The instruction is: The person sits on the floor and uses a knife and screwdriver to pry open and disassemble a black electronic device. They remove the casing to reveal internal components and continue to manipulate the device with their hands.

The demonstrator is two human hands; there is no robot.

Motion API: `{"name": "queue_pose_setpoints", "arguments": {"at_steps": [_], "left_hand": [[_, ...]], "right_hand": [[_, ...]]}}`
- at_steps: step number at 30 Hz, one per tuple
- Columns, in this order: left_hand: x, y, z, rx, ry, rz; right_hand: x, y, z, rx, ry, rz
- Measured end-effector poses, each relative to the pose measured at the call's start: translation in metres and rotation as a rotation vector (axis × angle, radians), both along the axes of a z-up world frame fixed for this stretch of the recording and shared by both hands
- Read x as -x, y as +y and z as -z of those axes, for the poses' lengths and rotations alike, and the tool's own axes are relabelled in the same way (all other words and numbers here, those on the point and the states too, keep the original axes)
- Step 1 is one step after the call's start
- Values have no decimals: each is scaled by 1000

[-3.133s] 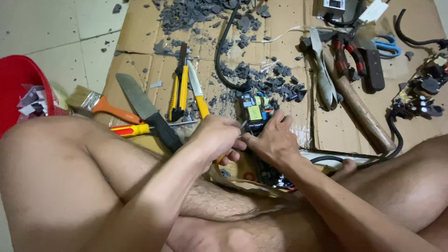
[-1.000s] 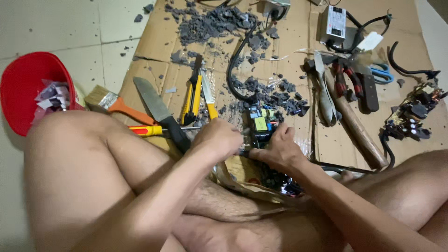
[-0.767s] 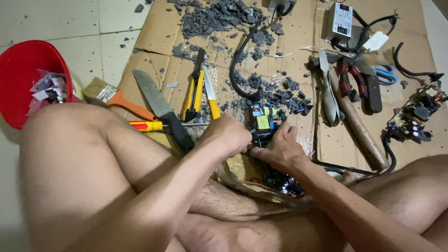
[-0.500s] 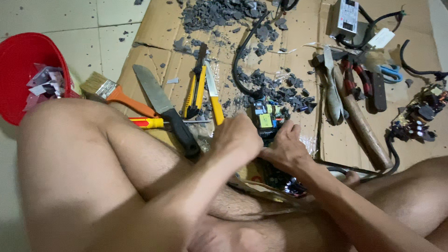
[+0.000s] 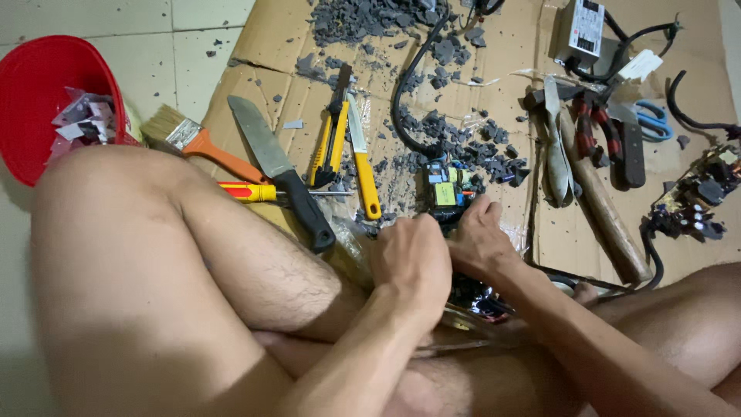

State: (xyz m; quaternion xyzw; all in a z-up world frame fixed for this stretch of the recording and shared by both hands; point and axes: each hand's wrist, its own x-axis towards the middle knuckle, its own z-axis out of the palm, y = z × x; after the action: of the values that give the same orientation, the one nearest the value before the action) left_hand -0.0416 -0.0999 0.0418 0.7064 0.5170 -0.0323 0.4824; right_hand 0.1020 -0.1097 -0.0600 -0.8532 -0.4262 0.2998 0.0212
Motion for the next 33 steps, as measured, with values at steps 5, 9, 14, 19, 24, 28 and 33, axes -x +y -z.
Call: {"name": "queue_pose_setpoints", "arguments": {"at_steps": [5,9,14,19,24,28,33], "left_hand": [[1,18,36,152,-36,-208],[19,28,48,83,-57,-135],[19,25,46,144,-13,-181],[10,18,53,191,-25,-254],[11,15,42,44,14,-292],[11,42,38,14,63,-236],[11,25,-2,41,-79,-154]], "right_hand": [[-5,-1,-2,-24,44,8],[-3,-4,-32,-48,126,60],[-13,-8,-33,-23,145,58],[-16,-8,-27,-9,145,55],[-17,-13,-30,-100,277,92],[0,-16,-46,4,144,72],[9,-12,-88,-44,392,169]]}}
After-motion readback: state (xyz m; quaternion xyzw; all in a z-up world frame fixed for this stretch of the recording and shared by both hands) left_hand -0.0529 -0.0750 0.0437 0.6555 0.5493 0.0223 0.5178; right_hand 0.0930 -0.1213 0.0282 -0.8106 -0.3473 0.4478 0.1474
